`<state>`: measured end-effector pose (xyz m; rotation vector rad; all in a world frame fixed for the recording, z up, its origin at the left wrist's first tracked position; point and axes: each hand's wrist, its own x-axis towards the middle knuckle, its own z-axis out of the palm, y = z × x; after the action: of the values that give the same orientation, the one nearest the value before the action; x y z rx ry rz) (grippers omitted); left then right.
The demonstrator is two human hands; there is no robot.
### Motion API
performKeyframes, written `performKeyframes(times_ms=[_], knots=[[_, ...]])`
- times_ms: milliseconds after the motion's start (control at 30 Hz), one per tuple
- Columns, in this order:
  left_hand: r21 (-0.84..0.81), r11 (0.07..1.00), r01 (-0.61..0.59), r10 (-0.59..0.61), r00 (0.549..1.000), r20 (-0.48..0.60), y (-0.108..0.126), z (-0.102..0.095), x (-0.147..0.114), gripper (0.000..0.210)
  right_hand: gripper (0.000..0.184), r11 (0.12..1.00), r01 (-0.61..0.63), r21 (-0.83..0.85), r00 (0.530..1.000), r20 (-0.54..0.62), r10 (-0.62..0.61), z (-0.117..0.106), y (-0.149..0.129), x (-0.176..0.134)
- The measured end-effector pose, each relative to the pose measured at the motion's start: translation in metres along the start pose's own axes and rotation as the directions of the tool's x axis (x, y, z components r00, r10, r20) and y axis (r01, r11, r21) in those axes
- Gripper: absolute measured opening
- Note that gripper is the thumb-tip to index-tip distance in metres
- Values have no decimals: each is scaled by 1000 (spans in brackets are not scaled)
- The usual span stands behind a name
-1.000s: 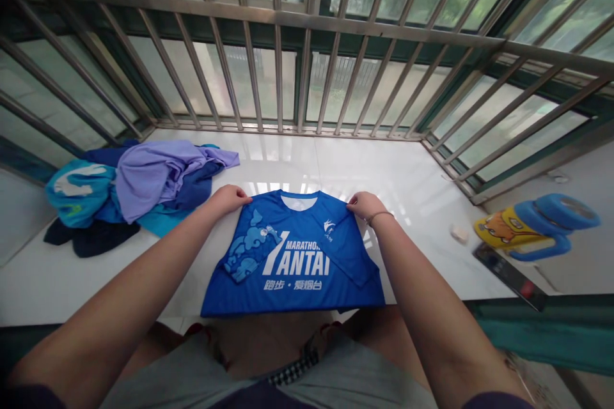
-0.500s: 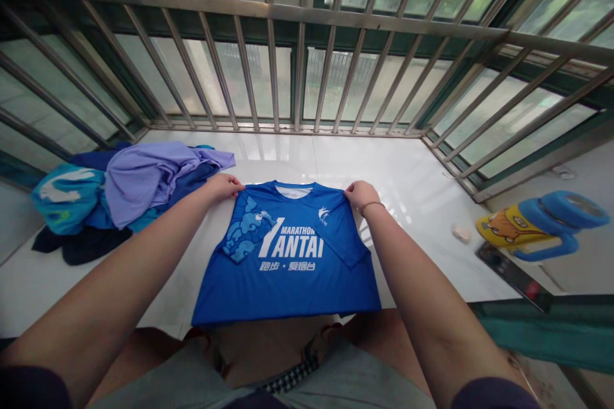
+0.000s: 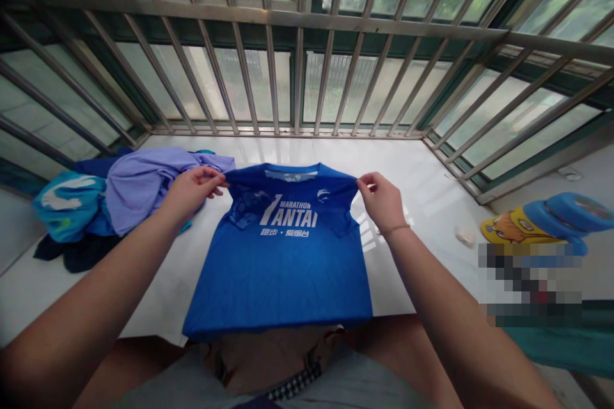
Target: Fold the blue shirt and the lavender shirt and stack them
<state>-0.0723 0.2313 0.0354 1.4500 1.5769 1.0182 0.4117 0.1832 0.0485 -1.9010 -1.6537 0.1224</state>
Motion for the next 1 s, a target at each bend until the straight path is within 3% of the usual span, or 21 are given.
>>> performKeyframes(times_ms=[100, 233, 367, 533, 700, 1000], knots=[[187, 982, -38, 20, 995, 100, -30, -10, -69, 43, 31, 995, 89, 46, 989, 115, -93, -10, 25, -67], [408, 895, -182, 94, 970, 226, -65, -11, -144, 31, 31, 975, 215, 62, 929, 294, -224, -9, 52, -136], [463, 849, -255, 201, 966, 164, -79, -7, -182, 29, 30, 970, 241, 24, 929, 283, -237, -6, 58, -167], [473, 810, -347, 334, 936, 114, -82, 2, -194, 28, 25, 959, 285, -7, 940, 200, -278, 2, 30, -189], [505, 724, -471, 436, 879, 194, -77, 20, -193, 29, 26, 927, 374, 34, 904, 210, -372, 25, -8, -214], [568, 546, -616, 501, 783, 369, -65, 72, -189, 46, 68, 849, 529, -11, 800, 339, -494, 57, -40, -240]])
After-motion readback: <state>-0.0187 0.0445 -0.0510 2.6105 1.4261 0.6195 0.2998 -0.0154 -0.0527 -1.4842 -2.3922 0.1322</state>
